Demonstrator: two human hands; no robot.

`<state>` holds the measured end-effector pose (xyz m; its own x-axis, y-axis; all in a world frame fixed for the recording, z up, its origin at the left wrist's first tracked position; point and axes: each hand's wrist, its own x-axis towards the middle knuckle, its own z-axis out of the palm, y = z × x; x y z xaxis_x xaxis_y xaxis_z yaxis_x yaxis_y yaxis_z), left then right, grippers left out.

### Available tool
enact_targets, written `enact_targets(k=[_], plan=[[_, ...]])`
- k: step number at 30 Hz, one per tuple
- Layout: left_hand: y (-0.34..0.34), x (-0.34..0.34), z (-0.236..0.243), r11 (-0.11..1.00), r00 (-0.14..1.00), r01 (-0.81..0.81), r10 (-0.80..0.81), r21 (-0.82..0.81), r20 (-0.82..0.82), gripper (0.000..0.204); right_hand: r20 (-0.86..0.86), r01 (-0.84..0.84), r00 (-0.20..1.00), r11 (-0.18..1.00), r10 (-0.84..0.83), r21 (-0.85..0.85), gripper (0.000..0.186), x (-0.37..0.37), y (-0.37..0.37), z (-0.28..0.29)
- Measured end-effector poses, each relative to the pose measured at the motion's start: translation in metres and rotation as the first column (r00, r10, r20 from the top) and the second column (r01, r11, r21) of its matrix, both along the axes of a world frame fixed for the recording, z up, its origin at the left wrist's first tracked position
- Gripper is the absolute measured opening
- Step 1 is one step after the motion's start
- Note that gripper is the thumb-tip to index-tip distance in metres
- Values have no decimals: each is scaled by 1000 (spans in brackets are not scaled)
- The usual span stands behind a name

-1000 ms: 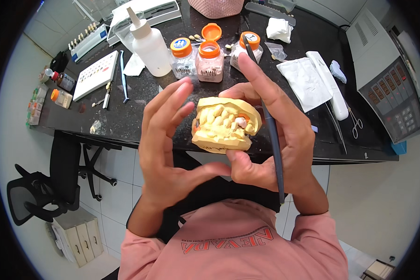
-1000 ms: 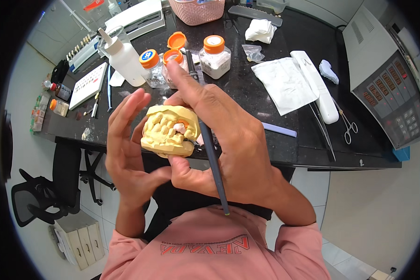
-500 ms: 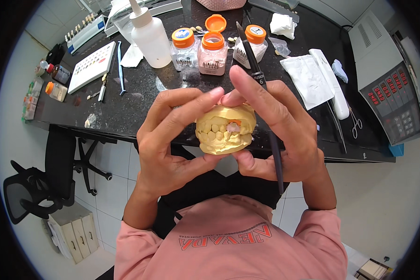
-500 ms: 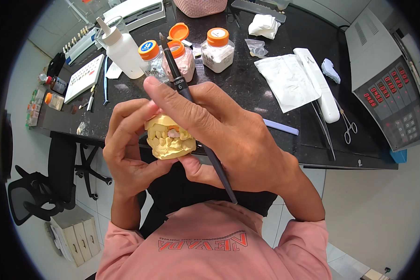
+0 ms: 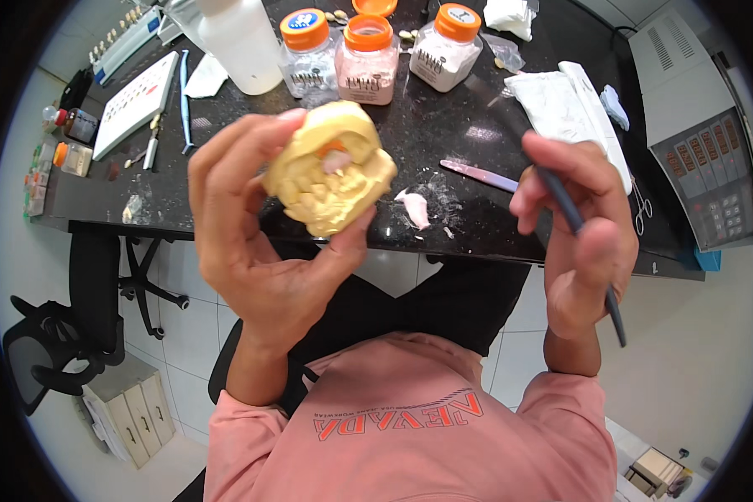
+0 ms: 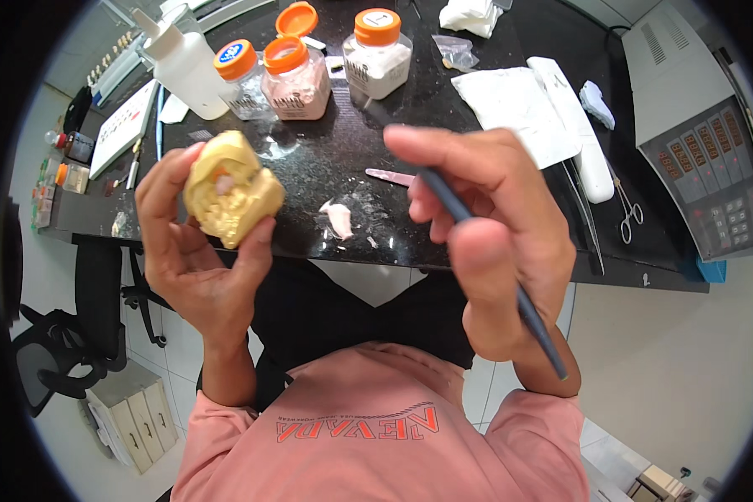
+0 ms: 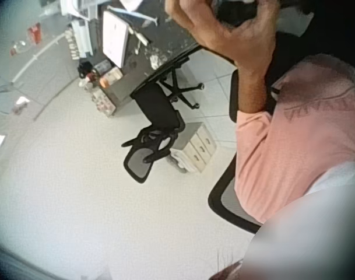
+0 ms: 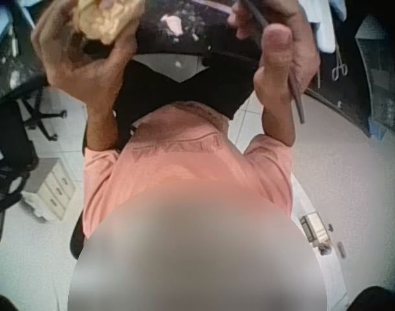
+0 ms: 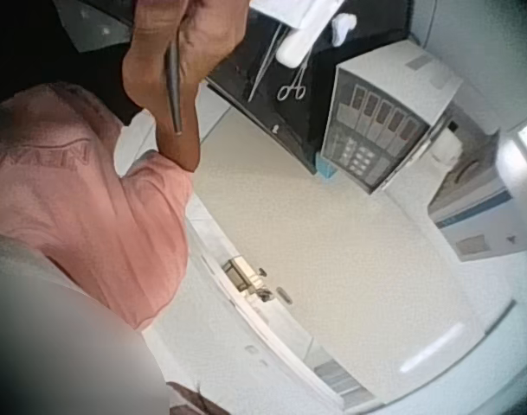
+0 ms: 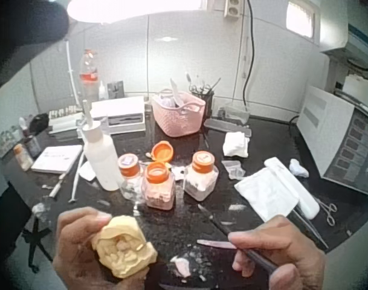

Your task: Applying pink porcelain material to a dental model using a brush.

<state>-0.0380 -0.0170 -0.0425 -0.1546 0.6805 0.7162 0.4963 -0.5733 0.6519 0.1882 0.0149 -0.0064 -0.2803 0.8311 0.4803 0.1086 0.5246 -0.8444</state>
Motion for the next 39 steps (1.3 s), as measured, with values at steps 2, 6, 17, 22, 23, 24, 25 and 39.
enact_targets(k=[2, 6, 17, 22, 23, 24, 25, 39], plan=[[1, 3, -6, 1000, 996, -6, 5, 7, 92, 67, 59, -27, 998, 996, 32, -86, 54, 7, -5, 1], [2, 8, -11, 995, 991, -99, 96, 19, 97, 66, 21, -101, 994, 956, 111, -275, 19, 12, -4, -2], [12, 13, -22, 933, 924, -300, 337, 201, -184, 70, 134, -104, 985, 994, 107, -30, 20, 15, -1, -12], [14, 15, -24, 921, 924, -326, 359, 213, -135, 69, 236, -185, 958, 980, 164, 69, 13, 16, 3, -15], [13, 14, -25, 921, 923, -328, 360, 211, -137, 69, 249, -196, 954, 977, 170, 87, 13, 16, 3, -15], [12, 13, -25, 923, 921, -326, 359, 204, -151, 69, 248, -197, 954, 977, 171, 86, 13, 16, 4, -15], [12, 12, -25, 925, 919, -325, 358, 197, -165, 69, 251, -198, 953, 975, 167, 103, 12, 16, 4, -16], [9, 11, -24, 933, 924, -294, 333, 208, -186, 69, 186, -75, 980, 997, 70, 19, 20, 13, -3, -13]])
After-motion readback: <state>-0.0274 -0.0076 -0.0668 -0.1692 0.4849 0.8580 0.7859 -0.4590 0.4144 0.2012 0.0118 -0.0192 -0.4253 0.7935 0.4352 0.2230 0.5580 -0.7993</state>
